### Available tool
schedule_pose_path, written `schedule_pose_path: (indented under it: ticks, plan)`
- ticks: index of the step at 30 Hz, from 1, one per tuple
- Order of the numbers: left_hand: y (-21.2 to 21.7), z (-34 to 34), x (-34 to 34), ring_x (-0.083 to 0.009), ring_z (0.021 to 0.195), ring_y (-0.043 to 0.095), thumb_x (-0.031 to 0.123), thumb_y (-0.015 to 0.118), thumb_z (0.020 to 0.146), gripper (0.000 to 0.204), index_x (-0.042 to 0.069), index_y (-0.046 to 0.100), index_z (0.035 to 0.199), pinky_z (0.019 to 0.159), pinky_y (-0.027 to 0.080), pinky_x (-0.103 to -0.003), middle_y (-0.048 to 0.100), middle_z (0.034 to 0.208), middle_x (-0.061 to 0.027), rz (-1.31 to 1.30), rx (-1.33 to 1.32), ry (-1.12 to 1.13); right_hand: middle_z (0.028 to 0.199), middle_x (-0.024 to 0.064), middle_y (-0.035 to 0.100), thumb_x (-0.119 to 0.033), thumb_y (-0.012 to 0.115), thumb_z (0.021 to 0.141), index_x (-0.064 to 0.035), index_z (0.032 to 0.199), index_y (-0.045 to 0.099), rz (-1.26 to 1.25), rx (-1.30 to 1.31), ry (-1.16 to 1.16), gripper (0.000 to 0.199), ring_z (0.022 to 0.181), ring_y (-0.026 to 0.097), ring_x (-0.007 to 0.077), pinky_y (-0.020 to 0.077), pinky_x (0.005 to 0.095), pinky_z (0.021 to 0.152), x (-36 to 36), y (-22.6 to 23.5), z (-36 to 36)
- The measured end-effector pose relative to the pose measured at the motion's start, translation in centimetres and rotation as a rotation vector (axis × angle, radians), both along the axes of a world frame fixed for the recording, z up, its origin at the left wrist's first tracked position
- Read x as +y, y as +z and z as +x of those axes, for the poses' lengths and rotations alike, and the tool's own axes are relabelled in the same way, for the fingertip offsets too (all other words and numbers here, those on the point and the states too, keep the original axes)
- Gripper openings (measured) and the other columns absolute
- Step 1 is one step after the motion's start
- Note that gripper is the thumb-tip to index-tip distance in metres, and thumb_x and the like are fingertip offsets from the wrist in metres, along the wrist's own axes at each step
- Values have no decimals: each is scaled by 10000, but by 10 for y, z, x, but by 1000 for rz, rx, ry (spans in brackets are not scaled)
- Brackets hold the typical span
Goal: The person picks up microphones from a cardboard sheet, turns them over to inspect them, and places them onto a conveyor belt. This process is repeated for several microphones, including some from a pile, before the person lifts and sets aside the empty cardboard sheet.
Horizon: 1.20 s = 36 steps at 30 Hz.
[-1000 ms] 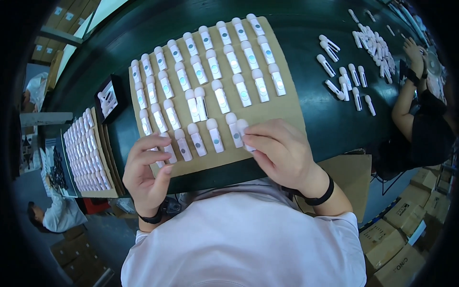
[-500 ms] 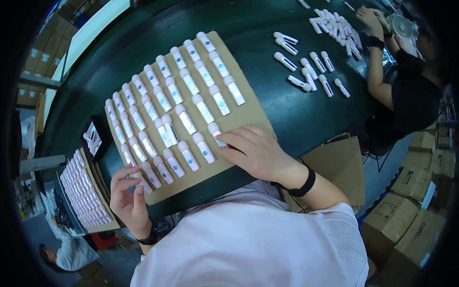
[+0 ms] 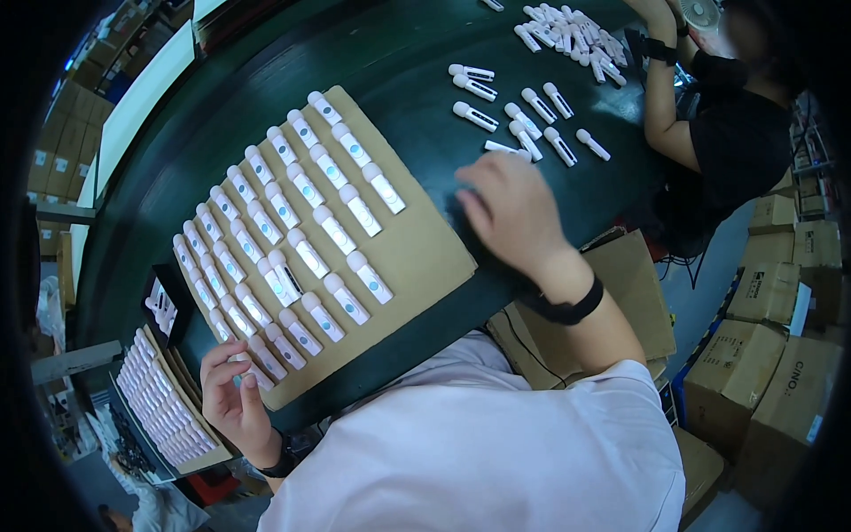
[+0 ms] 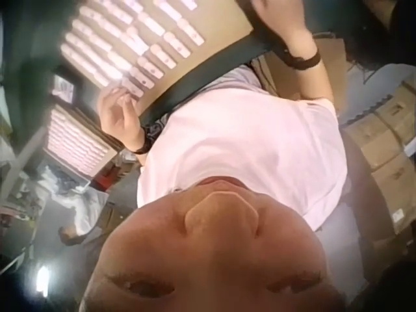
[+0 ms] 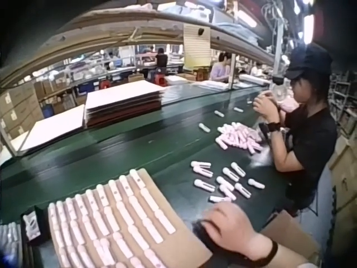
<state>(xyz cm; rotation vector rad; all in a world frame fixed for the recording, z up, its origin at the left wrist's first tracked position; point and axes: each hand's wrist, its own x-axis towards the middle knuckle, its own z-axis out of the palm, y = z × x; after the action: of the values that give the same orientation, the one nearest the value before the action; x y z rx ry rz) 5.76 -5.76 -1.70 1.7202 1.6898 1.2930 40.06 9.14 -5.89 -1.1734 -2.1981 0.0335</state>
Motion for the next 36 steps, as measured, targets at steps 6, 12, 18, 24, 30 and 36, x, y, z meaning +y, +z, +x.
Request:
schedule_pose_path:
  ticks: [6, 12, 18, 24, 30, 36]
  plan:
    - [3, 6, 3, -278, 1012, 583, 75, 657, 821, 96, 7, 600, 859, 1014, 407, -462, 621, 1031, -164, 9, -1, -12, 913, 123, 579, -77, 680, 799, -22, 979, 627, -134, -252, -399, 195, 862, 586, 287, 482, 360, 760, 34, -15, 35]
    - [8, 14, 8, -289, 1084, 545, 90, 625, 859, 97, 10, 599, 908, 1005, 379, -414, 603, 1081, -170, 1, 10, -106, 848, 115, 569, -70, 675, 801, -25, 973, 632, -133, -256, -371, 183, 802, 584, 276, 482, 340, 720, 36, -17, 41]
    - [15, 28, 18, -299, 1032, 573, 87, 645, 834, 97, 12, 608, 883, 1002, 398, -448, 620, 1042, -171, 23, 39, -194, 850, 95, 594, -45, 669, 790, -27, 925, 631, -334, 205, -144, 141, 753, 598, 233, 470, 312, 662, -7, 27, 4]
    - [19, 35, 26, -330, 959, 619, 86, 695, 786, 159, 11, 643, 916, 951, 454, -458, 646, 1001, -175, 80, 70, -294, 860, 102, 633, 28, 687, 732, -33, 952, 641, -470, 568, 418, 232, 747, 612, 240, 474, 324, 656, -42, 40, -41]
    - [26, 49, 36, -308, 989, 627, 160, 736, 792, 318, -21, 640, 1035, 981, 422, -434, 664, 1020, -174, -66, -82, -446, 865, 94, 652, 75, 687, 708, -30, 1007, 648, -508, 678, 741, 319, 745, 619, 239, 479, 340, 658, -53, 33, -80]
    - [13, 39, 29, -278, 916, 638, 111, 790, 727, 327, -5, 652, 999, 960, 435, -450, 673, 981, -135, -20, -19, -436, 865, 99, 657, 37, 729, 723, -9, 1008, 651, -530, 650, 697, 299, 735, 612, 227, 468, 325, 646, -58, 36, -92]
